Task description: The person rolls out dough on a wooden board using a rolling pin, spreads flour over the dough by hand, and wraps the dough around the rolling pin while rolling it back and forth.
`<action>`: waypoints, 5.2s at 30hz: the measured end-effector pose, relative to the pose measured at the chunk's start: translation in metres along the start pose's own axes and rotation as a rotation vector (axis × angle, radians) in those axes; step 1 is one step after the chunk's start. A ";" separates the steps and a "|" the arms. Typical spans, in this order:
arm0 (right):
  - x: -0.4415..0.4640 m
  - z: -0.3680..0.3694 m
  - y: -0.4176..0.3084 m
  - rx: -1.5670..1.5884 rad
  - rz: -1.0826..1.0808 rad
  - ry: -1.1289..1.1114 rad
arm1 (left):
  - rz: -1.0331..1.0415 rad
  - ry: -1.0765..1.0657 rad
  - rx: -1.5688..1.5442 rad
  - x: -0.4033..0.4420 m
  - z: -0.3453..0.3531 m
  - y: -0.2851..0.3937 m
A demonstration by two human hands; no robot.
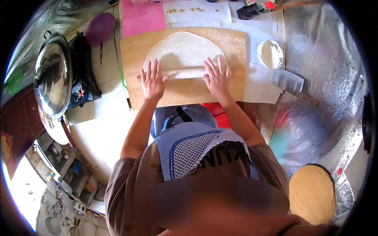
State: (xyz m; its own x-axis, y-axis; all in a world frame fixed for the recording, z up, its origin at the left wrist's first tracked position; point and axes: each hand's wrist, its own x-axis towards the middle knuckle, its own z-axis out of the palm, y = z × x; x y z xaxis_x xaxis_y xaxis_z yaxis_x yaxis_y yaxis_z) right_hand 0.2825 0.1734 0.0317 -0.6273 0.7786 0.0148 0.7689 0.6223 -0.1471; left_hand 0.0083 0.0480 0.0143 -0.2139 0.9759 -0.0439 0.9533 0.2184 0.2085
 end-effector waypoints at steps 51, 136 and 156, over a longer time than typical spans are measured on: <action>0.151 0.005 0.052 0.104 0.070 0.146 | 0.026 0.152 0.190 0.156 -0.005 -0.033; -0.051 -0.015 0.003 0.095 -0.049 -0.051 | 0.150 -0.036 -0.106 -0.062 0.013 0.001; -0.067 -0.033 -0.004 0.172 0.051 -0.057 | 0.154 -0.035 -0.002 -0.095 -0.003 0.000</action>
State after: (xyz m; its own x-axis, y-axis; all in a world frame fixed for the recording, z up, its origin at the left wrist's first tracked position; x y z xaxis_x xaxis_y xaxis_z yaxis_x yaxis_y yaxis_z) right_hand 0.3256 0.1210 0.0644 -0.5981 0.7998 -0.0519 0.7703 0.5557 -0.3128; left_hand 0.0284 -0.0449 0.0216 -0.0580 0.9973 -0.0451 0.9738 0.0665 0.2173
